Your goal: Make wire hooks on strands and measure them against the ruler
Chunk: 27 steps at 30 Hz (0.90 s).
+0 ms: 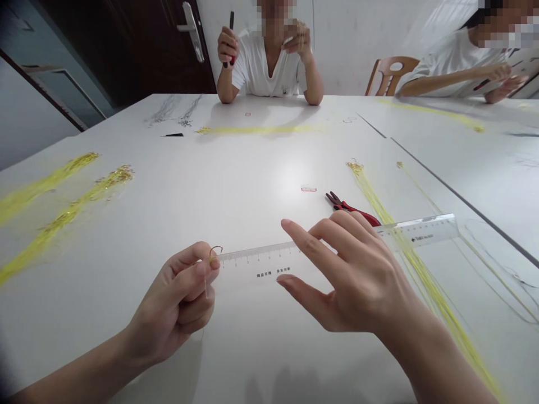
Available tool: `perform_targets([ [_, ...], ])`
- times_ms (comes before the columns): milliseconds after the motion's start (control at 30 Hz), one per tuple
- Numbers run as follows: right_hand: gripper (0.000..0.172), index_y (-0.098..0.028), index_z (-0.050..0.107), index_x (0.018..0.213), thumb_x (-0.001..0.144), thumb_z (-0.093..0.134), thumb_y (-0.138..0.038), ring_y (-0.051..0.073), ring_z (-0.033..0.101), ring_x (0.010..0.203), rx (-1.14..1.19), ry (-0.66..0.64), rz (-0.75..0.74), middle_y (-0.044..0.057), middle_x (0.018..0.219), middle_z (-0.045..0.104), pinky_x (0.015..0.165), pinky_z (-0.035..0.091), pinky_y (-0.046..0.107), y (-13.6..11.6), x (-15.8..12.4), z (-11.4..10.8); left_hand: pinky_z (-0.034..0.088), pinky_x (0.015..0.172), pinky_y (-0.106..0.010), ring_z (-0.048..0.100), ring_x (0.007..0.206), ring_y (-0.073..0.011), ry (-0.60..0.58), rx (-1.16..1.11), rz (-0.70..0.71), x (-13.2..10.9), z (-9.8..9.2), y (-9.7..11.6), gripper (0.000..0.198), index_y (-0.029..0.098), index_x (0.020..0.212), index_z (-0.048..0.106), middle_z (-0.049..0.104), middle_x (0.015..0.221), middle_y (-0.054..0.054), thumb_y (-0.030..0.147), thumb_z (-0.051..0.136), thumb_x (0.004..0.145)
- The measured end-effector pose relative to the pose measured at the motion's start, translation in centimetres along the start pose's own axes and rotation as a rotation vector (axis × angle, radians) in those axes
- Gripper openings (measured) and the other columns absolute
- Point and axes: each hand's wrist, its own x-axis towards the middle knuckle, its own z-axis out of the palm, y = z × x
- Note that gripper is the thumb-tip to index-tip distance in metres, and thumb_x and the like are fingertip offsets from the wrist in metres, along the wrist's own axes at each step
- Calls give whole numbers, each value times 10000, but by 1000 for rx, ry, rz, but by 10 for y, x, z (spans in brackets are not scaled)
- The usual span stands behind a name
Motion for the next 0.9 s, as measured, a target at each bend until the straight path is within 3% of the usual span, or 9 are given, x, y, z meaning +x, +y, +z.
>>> perform_targets([
  [900,586,-68,544,1211,706,709,-314,198,498,704,-27,13,-21,72,757,551,634,449,376,-2,1,-2,126,316,-97,64,339,1,18,-10,-15,1,1,1,172,213,693,590,171,440,120,337,671,782],
])
